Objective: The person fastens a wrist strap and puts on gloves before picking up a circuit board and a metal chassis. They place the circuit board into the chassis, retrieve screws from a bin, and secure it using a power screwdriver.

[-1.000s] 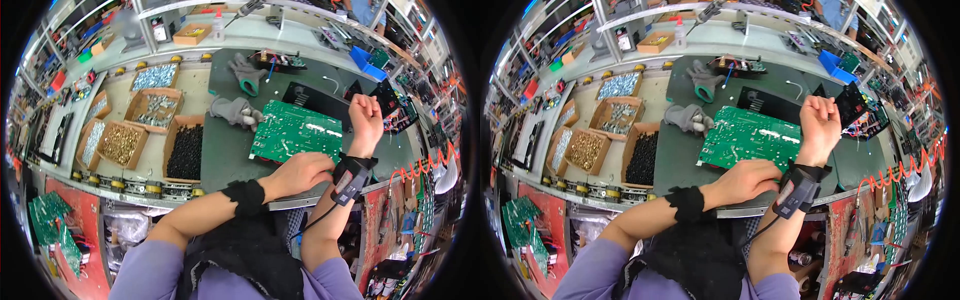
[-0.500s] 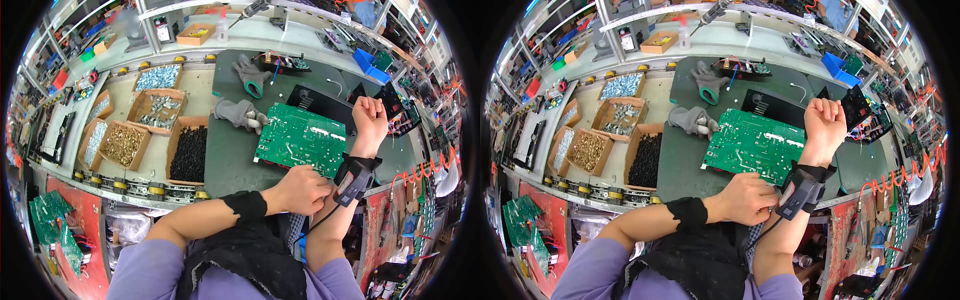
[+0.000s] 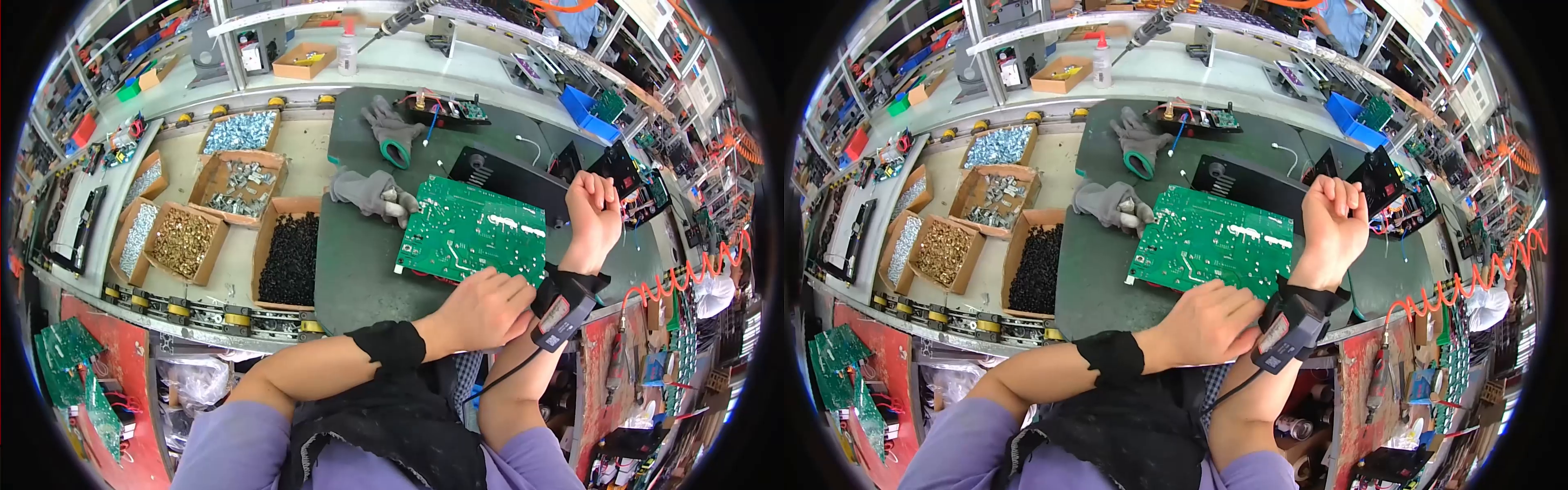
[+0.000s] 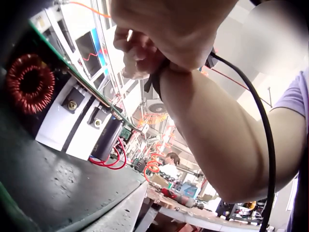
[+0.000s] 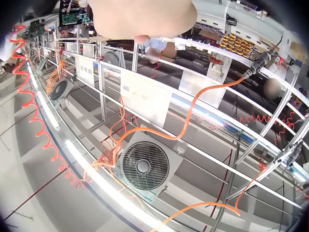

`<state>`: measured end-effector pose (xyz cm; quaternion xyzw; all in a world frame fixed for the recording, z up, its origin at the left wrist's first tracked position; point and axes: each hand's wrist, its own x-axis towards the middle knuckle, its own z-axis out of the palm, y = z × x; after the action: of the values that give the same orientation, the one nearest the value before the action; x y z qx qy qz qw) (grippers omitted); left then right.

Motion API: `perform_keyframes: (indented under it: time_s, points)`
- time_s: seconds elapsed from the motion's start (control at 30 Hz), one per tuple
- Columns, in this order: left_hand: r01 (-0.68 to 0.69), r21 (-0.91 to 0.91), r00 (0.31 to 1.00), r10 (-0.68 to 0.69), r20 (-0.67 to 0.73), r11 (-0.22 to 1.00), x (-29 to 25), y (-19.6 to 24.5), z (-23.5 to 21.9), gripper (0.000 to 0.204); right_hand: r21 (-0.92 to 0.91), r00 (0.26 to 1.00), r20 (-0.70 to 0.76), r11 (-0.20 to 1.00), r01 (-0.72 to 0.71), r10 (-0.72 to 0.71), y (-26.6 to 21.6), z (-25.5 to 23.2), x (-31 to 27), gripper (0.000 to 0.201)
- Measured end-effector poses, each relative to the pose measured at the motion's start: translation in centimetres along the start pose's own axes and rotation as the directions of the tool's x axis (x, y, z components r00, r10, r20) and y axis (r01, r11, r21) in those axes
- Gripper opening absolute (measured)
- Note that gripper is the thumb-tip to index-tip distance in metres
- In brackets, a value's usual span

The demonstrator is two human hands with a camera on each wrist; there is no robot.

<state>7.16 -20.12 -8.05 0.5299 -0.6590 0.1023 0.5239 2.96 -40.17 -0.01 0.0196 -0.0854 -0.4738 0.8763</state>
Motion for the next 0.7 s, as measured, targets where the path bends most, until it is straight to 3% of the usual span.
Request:
perform_keyframes:
  time_s: [0.13, 0.37, 0.47, 0.57, 0.63, 0.7]
  points:
    - [-0.072, 0.219, 0.997, 0.069, 0.025, 0.973, 0.5, 0.3, -0.4, 0.019, -0.037, 0.996, 0.084, 0.999, -0.039, 0.042, 0.2, -0.5, 0.1, 0.024]
    - [-0.133, 0.367, 0.986, 0.086, 0.143, 0.921, 1.0, 0.4, -1.2, 0.015, -0.097, 0.999, 0.004, 0.994, 0.045, -0.045, 1.2, -2.0, 0.5, 0.016]
    - [-0.092, 0.330, 0.990, 0.051, 0.131, 0.939, 0.7, -0.2, -1.3, 0.015, -0.124, 0.998, -0.025, 0.990, 0.061, -0.064, 1.5, -3.1, 0.9, 0.016]
    - [-0.029, 0.183, 0.972, -0.015, 0.235, 0.983, 0.3, -0.8, -1.3, 0.017, -0.173, 0.994, -0.052, 0.981, 0.083, -0.093, 1.7, -3.3, 0.8, 0.016]
    - [-0.132, 0.107, 0.919, 0.081, 0.387, 0.985, -0.1, -1.1, -1.5, 0.019, -0.226, 0.990, -0.042, 0.967, 0.120, -0.132, 2.0, -3.3, 0.9, 0.016]
    - [-0.160, 0.064, 0.886, 0.115, 0.449, 0.985, -0.5, -0.9, -1.4, 0.019, -0.283, 0.986, -0.009, 0.946, 0.158, -0.167, 2.2, -3.4, 1.0, 0.016]
